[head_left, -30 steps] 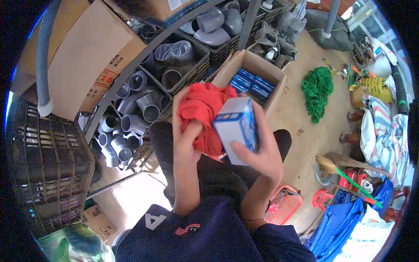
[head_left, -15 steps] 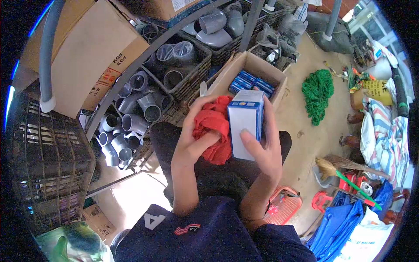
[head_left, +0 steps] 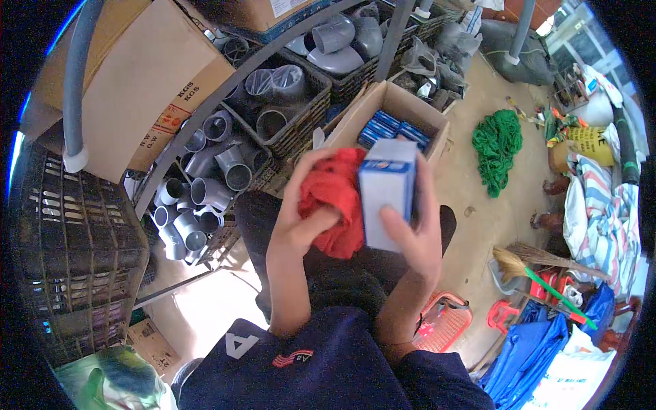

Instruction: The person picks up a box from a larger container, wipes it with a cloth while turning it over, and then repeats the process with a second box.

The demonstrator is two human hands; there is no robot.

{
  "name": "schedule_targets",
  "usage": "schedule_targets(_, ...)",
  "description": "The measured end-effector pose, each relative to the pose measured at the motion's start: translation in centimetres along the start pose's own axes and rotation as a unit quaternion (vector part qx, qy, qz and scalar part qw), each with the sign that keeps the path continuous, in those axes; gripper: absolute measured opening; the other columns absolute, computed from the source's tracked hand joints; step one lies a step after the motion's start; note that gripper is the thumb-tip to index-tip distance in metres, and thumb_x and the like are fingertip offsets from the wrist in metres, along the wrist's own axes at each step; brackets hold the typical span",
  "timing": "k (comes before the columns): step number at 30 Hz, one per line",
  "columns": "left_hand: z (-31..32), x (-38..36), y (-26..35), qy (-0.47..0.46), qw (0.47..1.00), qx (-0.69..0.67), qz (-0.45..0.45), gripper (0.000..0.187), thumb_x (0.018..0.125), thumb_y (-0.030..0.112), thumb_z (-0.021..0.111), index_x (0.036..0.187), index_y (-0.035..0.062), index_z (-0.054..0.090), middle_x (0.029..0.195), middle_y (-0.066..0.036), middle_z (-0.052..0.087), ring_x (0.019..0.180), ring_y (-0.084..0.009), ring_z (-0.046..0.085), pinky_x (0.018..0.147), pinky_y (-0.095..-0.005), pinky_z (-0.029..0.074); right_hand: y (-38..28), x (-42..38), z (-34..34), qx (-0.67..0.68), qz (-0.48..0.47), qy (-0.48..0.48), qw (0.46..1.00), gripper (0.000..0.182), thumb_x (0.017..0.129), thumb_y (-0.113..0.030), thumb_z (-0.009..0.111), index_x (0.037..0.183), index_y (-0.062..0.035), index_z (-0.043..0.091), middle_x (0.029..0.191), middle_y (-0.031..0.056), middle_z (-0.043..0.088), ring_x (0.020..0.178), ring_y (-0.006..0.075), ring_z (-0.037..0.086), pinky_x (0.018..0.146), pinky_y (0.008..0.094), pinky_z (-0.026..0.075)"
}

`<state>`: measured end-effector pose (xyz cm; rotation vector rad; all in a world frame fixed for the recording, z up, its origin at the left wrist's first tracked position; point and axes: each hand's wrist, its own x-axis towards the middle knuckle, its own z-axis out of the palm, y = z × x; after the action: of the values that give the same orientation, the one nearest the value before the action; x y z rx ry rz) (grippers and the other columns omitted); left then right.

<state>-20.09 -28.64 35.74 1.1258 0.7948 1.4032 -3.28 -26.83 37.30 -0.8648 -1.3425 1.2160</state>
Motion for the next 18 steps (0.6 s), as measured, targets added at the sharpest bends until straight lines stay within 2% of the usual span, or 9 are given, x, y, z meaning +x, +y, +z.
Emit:
schedule_targets(2,0.7,0.5,0.3,0.071,0.995,-0.071,-0.002,0.063,0.064,0.005,0.061,0.124,-0.0004,0.043,0.120,-0.010,0.047,0.112,-0.0177,0.045,0.098,-0.0287,0.030,-0.5,0.0,0.3,-0.008,-0.026,-0.055,0.998,0.086,0.067,-0.021,0.072,0.135,0.0049,0.026,0.123,0.0170,0.046,0.114,0.0231,0.046,0.098,0.0329,0.034)
schedule_targets(4,0.5,0.4,0.6,0.071,0.995,-0.070,-0.022,0.063,0.064,0.004,0.060,0.124,-0.0004,0.042,0.119,-0.010,0.047,0.112,-0.0175,0.045,0.098,-0.0288,0.030,-0.6,-0.1,0.7,0.005,-0.023,-0.045,0.999,0.086,0.066,-0.022,0.073,0.134,0.0051,0.027,0.121,0.0163,0.048,0.113,0.0231,0.047,0.098,0.0329,0.034)
schedule_targets(6,-0.4,0.2,0.5,-0.016,0.997,0.077,0.008,0.063,0.064,0.004,0.060,0.124,0.0001,0.042,0.118,-0.009,0.048,0.110,-0.0174,0.046,0.097,-0.0280,0.031,-0.3,-0.1,0.8,0.044,-0.004,-0.010,0.999,0.086,0.067,-0.022,0.072,0.134,0.0050,0.026,0.122,0.0163,0.047,0.114,0.0229,0.046,0.098,0.0330,0.034)
schedule_targets(10,-0.6,-0.2,1.5,-0.115,0.991,0.060,-0.039,0.064,0.061,0.006,0.062,0.122,0.0018,0.044,0.117,-0.009,0.048,0.110,-0.0173,0.047,0.096,-0.0287,0.032,-0.5,-0.3,0.7,0.040,0.054,0.083,0.994,0.076,0.075,-0.018,0.066,0.136,0.0039,0.026,0.125,0.0162,0.044,0.115,0.0225,0.045,0.098,0.0333,0.033)
schedule_targets(11,-1.1,-0.1,1.5,-0.149,0.986,0.067,-0.021,0.066,0.061,0.008,0.063,0.123,-0.0002,0.042,0.117,-0.010,0.048,0.110,-0.0179,0.047,0.096,-0.0297,0.033,-0.8,-0.2,0.5,0.037,0.059,0.075,0.995,0.072,0.077,-0.015,0.063,0.136,0.0037,0.026,0.125,0.0158,0.043,0.114,0.0224,0.045,0.098,0.0333,0.033)
schedule_targets(12,-1.1,-0.2,1.1,-0.147,0.987,0.065,-0.020,0.066,0.061,0.008,0.063,0.123,-0.0002,0.042,0.117,-0.010,0.048,0.110,-0.0179,0.047,0.096,-0.0297,0.033,-0.7,-0.2,0.5,0.034,0.059,0.073,0.995,0.072,0.077,-0.015,0.063,0.136,0.0037,0.026,0.125,0.0158,0.043,0.114,0.0224,0.045,0.098,0.0333,0.033)
schedule_targets(14,-1.2,-0.5,0.3,-0.099,0.994,-0.041,0.009,0.070,0.061,0.011,0.064,0.125,-0.0028,0.040,0.118,-0.012,0.047,0.111,-0.0189,0.046,0.097,-0.0297,0.032,-0.1,-0.3,0.6,0.045,0.031,0.130,0.990,0.071,0.078,-0.015,0.062,0.135,0.0039,0.027,0.125,0.0157,0.044,0.114,0.0226,0.046,0.097,0.0328,0.034)
schedule_targets(16,-1.4,-0.3,-0.5,-0.078,0.994,-0.070,0.029,0.072,0.060,0.012,0.065,0.125,-0.0035,0.039,0.119,-0.012,0.047,0.112,-0.0193,0.046,0.097,-0.0296,0.032,1.0,-0.9,0.0,0.126,0.066,0.190,0.971,0.069,0.076,-0.016,0.063,0.133,0.0047,0.031,0.123,0.0151,0.047,0.112,0.0221,0.048,0.096,0.0330,0.036)
schedule_targets(18,-1.3,-0.2,-0.5,-0.058,0.992,-0.099,0.048,0.074,0.060,0.013,0.065,0.126,-0.0043,0.038,0.119,-0.013,0.047,0.112,-0.0196,0.046,0.097,-0.0295,0.032,1.8,-1.2,-0.6,0.184,0.029,0.192,0.964,0.063,0.080,-0.028,0.061,0.128,0.0034,0.035,0.115,0.0178,0.054,0.093,0.0262,0.061,0.078,0.0345,0.052)
